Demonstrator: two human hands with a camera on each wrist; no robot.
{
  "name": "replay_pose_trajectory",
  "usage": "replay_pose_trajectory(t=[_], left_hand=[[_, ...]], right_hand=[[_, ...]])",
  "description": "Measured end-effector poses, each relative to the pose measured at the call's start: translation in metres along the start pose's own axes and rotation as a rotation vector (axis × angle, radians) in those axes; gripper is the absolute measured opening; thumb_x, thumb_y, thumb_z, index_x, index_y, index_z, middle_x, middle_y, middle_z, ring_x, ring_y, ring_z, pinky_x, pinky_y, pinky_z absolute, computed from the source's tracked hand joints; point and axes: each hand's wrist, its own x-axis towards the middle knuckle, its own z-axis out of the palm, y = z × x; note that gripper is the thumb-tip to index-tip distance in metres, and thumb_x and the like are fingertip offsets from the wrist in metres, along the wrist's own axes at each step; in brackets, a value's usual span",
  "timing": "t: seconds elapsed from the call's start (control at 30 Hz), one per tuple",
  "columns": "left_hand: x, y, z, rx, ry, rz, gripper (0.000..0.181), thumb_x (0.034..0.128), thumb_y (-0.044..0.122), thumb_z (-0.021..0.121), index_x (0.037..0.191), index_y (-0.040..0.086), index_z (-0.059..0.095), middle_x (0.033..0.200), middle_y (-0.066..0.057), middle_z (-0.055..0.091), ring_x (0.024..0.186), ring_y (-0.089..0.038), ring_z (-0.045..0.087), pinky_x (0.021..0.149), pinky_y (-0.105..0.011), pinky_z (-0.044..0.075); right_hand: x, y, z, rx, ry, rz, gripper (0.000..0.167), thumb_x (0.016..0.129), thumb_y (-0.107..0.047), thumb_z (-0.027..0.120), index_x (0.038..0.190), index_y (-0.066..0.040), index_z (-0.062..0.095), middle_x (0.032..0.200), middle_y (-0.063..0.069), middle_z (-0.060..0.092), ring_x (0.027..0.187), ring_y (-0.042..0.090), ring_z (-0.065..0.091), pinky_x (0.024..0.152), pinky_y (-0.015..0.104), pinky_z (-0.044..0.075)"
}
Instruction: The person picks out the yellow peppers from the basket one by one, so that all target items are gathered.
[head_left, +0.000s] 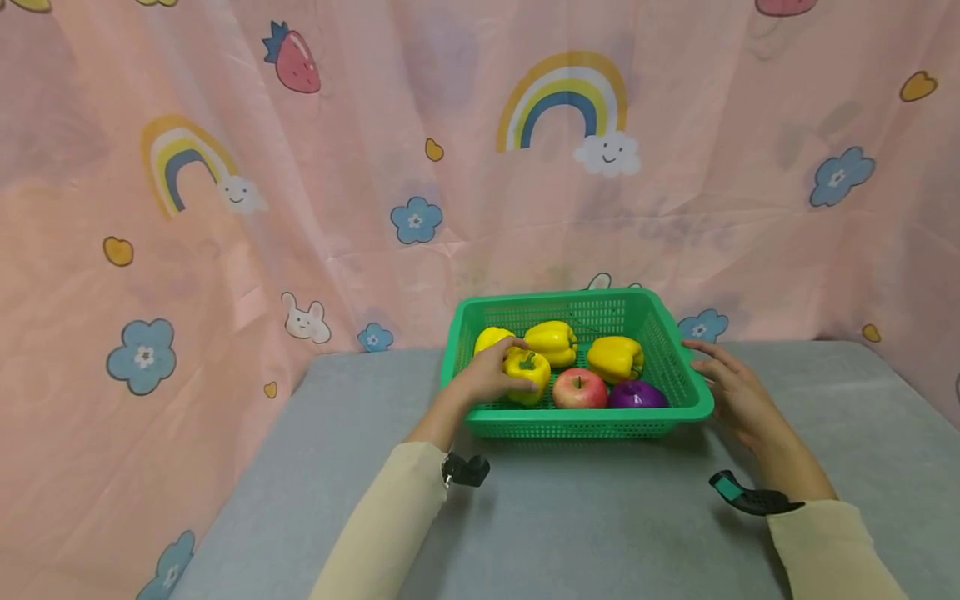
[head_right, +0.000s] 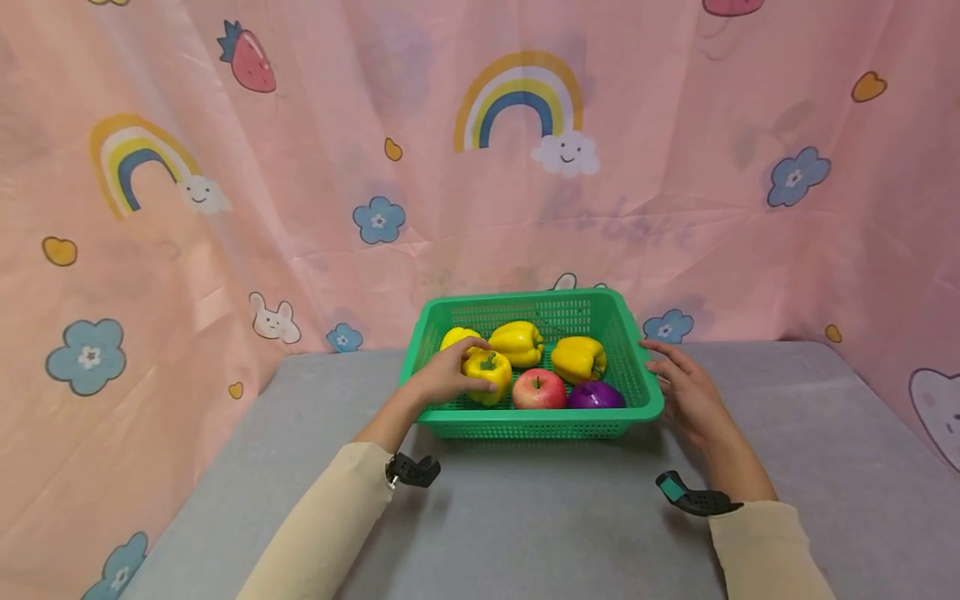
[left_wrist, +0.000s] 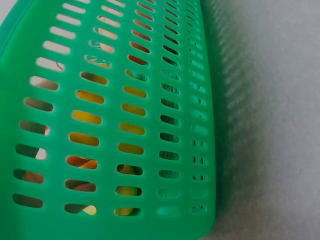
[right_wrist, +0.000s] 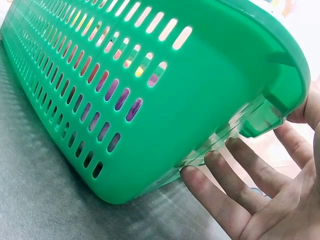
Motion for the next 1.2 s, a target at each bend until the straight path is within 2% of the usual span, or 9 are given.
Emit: replay_pose_trajectory(t=[0.1, 0.17, 0.33, 0.53, 0.73, 0.87, 1.03, 1.2], left_hand=[[0.002, 0.001, -0.001, 0.006, -0.026, 0.043, 0.067, 0.0877, 0.029, 0.08, 0.146, 0.017, 0.049, 0.149, -0.013, 0.053, 0.133, -0.031, 0.053, 0.11, -0.047, 0.046], [0.003, 0.002, -0.002, -0.006, -0.044, 0.086, 0.066, 0.0892, 0.027, 0.078, 0.148, 0.016, 0.049, 0.151, -0.011, 0.052, 0.129, -0.026, 0.054, 0.108, -0.043, 0.047], [0.006, 0.004, -0.005, -0.103, -0.05, 0.158, 0.059, 0.0931, 0.022, 0.074, 0.147, 0.015, 0.052, 0.15, -0.009, 0.053, 0.107, -0.018, 0.058, 0.088, -0.028, 0.05], [0.005, 0.006, -0.01, -0.26, -0.018, 0.099, 0.057, 0.0948, 0.034, 0.071, 0.148, 0.026, 0.052, 0.158, -0.003, 0.045, 0.126, -0.025, 0.057, 0.092, -0.033, 0.055], [0.006, 0.006, -0.015, -0.507, -0.044, 0.061, 0.059, 0.0957, 0.025, 0.071, 0.15, 0.028, 0.049, 0.153, -0.012, 0.045, 0.117, -0.024, 0.063, 0.094, -0.038, 0.059], [0.007, 0.007, -0.017, -0.569, -0.047, 0.07, 0.057, 0.0957, 0.023, 0.071, 0.148, 0.034, 0.051, 0.148, -0.012, 0.048, 0.114, -0.022, 0.064, 0.093, -0.036, 0.059], [0.004, 0.007, -0.02, -0.607, -0.034, 0.129, 0.056, 0.0972, 0.02, 0.068, 0.148, 0.034, 0.051, 0.145, -0.013, 0.052, 0.108, -0.018, 0.063, 0.086, -0.03, 0.058], [-0.012, 0.002, -0.028, -0.685, 0.012, 0.219, 0.058, 0.0999, 0.011, 0.061, 0.153, 0.027, 0.045, 0.142, -0.02, 0.052, 0.106, -0.017, 0.063, 0.088, -0.028, 0.058]], right_hand=[[0.001, 0.0, -0.002, -0.003, -0.002, -0.005, 0.034, 0.108, -0.025, 0.045, 0.142, -0.029, 0.043, 0.114, -0.016, 0.06, 0.093, 0.001, 0.069, 0.069, 0.025, 0.057], [0.001, -0.001, -0.003, 0.002, -0.006, -0.008, 0.033, 0.109, -0.025, 0.045, 0.142, -0.029, 0.043, 0.113, -0.015, 0.061, 0.093, 0.002, 0.07, 0.069, 0.025, 0.057], [0.001, -0.003, -0.005, 0.017, -0.008, -0.011, 0.032, 0.109, -0.023, 0.044, 0.14, -0.029, 0.043, 0.111, -0.015, 0.063, 0.091, 0.003, 0.07, 0.067, 0.025, 0.057], [0.0, -0.004, -0.007, 0.032, 0.001, -0.003, 0.033, 0.109, -0.022, 0.045, 0.141, -0.028, 0.043, 0.111, -0.016, 0.063, 0.092, 0.003, 0.07, 0.068, 0.025, 0.057], [0.0, -0.007, -0.008, 0.032, -0.006, -0.008, 0.034, 0.109, -0.021, 0.044, 0.142, -0.027, 0.042, 0.108, -0.014, 0.065, 0.089, 0.004, 0.07, 0.066, 0.026, 0.058], [0.001, -0.01, -0.01, 0.036, -0.005, -0.005, 0.034, 0.109, -0.021, 0.044, 0.142, -0.027, 0.042, 0.106, -0.014, 0.065, 0.088, 0.004, 0.07, 0.066, 0.026, 0.058], [0.002, -0.01, -0.01, 0.008, 0.009, 0.002, 0.033, 0.109, -0.023, 0.045, 0.141, -0.029, 0.044, 0.105, -0.014, 0.065, 0.086, 0.004, 0.07, 0.065, 0.026, 0.057], [0.0, -0.003, -0.003, -0.016, -0.001, 0.02, 0.032, 0.109, -0.025, 0.045, 0.14, -0.031, 0.044, 0.102, -0.014, 0.066, 0.086, 0.005, 0.07, 0.065, 0.027, 0.057]])
